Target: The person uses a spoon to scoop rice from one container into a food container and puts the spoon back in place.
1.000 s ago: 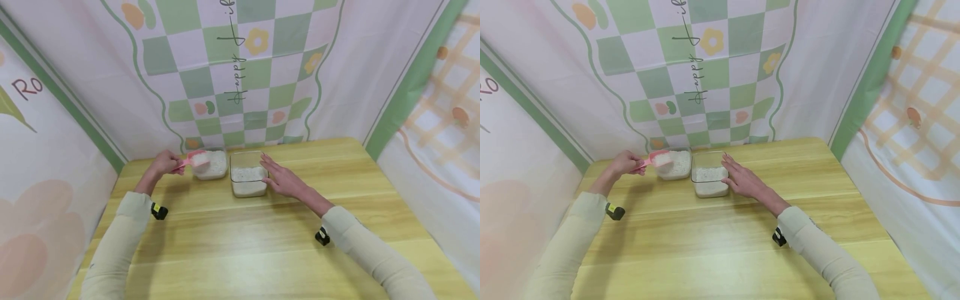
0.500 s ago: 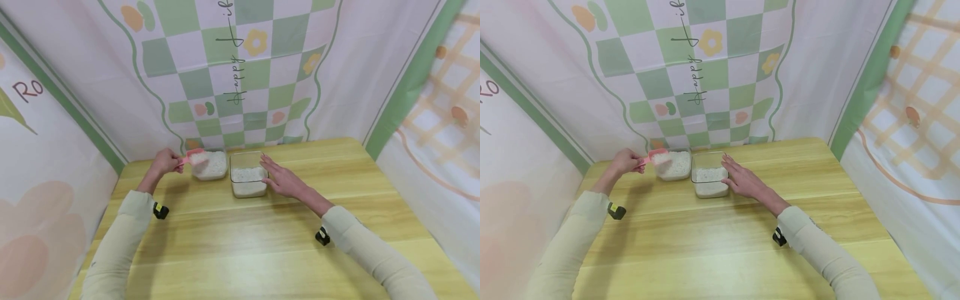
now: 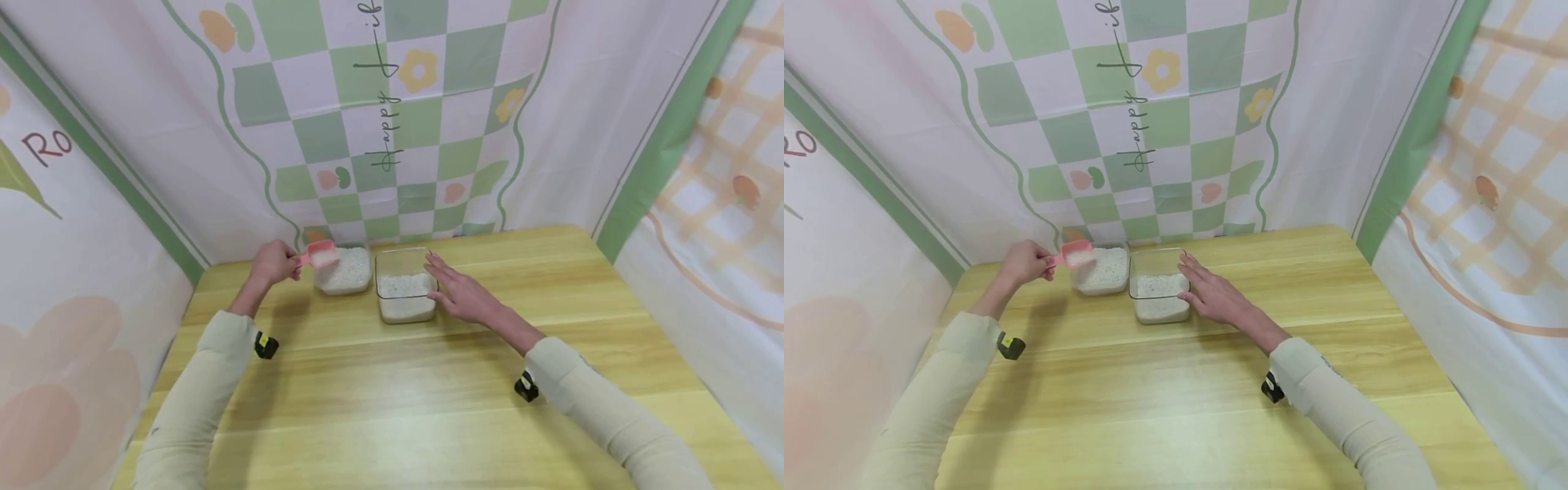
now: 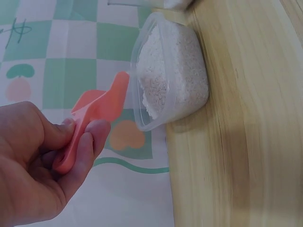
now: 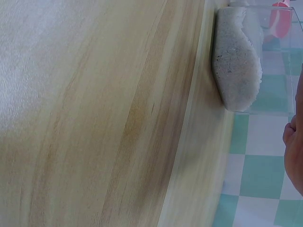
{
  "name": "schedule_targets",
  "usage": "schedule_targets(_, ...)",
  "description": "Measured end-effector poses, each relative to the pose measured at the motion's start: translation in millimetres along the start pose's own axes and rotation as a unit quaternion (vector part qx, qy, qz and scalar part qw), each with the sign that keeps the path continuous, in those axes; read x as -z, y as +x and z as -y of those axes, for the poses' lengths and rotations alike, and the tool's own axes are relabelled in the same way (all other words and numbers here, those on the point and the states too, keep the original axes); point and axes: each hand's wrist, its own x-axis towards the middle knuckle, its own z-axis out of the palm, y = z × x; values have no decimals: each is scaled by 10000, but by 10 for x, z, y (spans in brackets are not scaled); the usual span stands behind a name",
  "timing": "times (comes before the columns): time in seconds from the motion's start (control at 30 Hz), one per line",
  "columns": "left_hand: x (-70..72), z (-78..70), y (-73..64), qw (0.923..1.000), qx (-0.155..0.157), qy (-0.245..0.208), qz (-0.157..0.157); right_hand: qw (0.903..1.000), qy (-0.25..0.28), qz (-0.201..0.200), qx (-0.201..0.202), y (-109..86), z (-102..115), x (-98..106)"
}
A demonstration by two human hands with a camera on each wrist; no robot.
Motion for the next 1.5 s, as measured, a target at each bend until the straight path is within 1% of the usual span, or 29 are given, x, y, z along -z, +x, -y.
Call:
schedule_targets(0.2,-33,-65,-24,9996,-22,284,-81,10000,24,-56,6,0,4,-7)
schedule_targets(0.4,-51,-135,-49,9989,-4,455,-151,10000,33,-61,-31,-4,4,-9)
schedule_targets(0.5,-65,-168,-54,9979,-64,594,-236,10000,52,-46,-55,-8,8,-5)
schedule_targets(0.6,-92,-187,-51,9946,-210,927,-423,10000,65,-43,-50,-10,8,-4)
schedule_targets(0.67,-112,-196,-51,9897,-381,1255,-578,10000,67,-35,-45,-9,8,-4)
schedule_targets(0.73,-131,-209,-55,9818,-596,1643,-743,10000,67,-30,-53,-9,4,-3)
schedule_targets(0.87,-175,-237,-63,9616,-951,2379,-983,10000,50,-9,-82,-7,-4,-5)
schedule_targets(1.0,-216,-254,-82,9460,-1111,2822,-1149,10000,53,-11,-75,-4,-8,-9)
schedule_targets(1.1,-232,-267,-99,9381,-1215,2991,-1259,10000,43,-29,-56,-2,-9,-12)
schedule_targets(1.17,-231,-273,-99,9385,-1249,2956,-1277,10000,42,-50,-27,0,-9,-14)
schedule_targets(1.27,-209,-278,-92,9465,-1274,2671,-1289,10000,28,-53,-4,2,-13,-17)
schedule_targets(1.37,-174,-297,-95,9561,-1356,2248,-1301,10000,27,-39,2,4,-16,-20)
schedule_targets(1.43,-150,-322,-111,9604,-1456,2009,-1271,10000,30,-23,-16,3,-17,-21)
schedule_targets(1.5,-127,-351,-128,9625,-1572,1843,-1225,10000,43,-32,-21,4,-15,-23)
